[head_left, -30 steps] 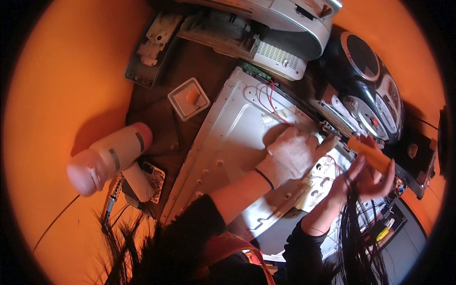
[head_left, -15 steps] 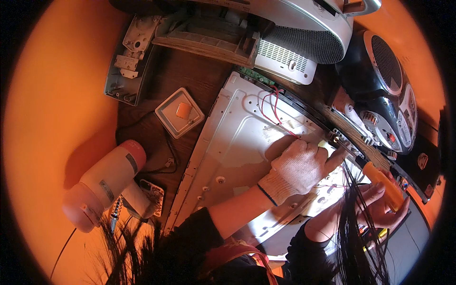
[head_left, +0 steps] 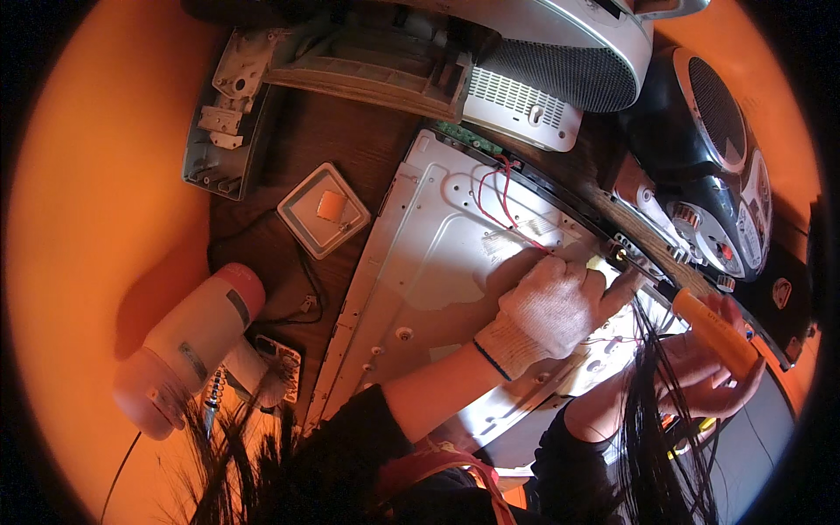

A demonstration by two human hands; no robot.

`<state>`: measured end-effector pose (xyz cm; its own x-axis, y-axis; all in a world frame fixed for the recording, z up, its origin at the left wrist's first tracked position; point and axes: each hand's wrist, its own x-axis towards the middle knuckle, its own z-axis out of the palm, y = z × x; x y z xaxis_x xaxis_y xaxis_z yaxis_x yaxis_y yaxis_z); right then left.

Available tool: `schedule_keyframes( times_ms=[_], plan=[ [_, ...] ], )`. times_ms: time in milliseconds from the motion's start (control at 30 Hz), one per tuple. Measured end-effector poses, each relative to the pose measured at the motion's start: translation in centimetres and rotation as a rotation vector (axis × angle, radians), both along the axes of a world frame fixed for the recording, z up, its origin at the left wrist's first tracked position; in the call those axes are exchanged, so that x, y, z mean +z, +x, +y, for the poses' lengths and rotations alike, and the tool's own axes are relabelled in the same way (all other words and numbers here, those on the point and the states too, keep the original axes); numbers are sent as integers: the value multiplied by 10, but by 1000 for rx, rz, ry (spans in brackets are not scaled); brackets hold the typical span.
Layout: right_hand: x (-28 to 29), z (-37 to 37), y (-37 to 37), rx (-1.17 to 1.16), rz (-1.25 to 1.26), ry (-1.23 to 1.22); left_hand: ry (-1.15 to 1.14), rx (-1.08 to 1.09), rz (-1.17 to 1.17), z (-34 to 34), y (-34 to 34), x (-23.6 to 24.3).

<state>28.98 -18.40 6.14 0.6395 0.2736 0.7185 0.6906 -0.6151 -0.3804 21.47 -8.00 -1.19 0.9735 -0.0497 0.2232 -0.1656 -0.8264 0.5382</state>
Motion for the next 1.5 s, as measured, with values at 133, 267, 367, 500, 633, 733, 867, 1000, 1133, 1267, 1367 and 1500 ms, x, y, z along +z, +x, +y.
schedule_keyframes(
  times_ms=[133,267,367,500,633,733,867,1000,1133,1267,1367,1500],
  plan=[
    [-3,-2,3,78,112,172,-25,15,14,-2,0,-1],
    [-2,-1,-4,8,50,38,-40,-29,24,-2,1,-2],
    [-2,6,0,35,21,31,0,-27,-9,-2,1,0],
    [1,20,9,-1,210,311,-3,-14,-6,-2,2,1],
    [12,17,8,-12,342,297,-23,-34,9,-2,2,-1],
    [14,11,5,-20,196,41,-58,8,22,-4,2,-1],
    [11,12,5,-83,135,38,-81,23,-21,-4,4,-3],
    [12,14,10,-24,316,255,-100,30,-11,-1,3,-2],
    [9,7,10,71,223,18,-50,-34,-24,-1,3,-1],
    [6,3,9,11,31,-122,-63,-2,-60,-2,4,-2],
    [1,10,8,-118,134,-10,-33,-18,-16,-4,4,-1],
    [3,16,3,90,303,536,-10,-14,13,-6,3,-1]
  ],
)
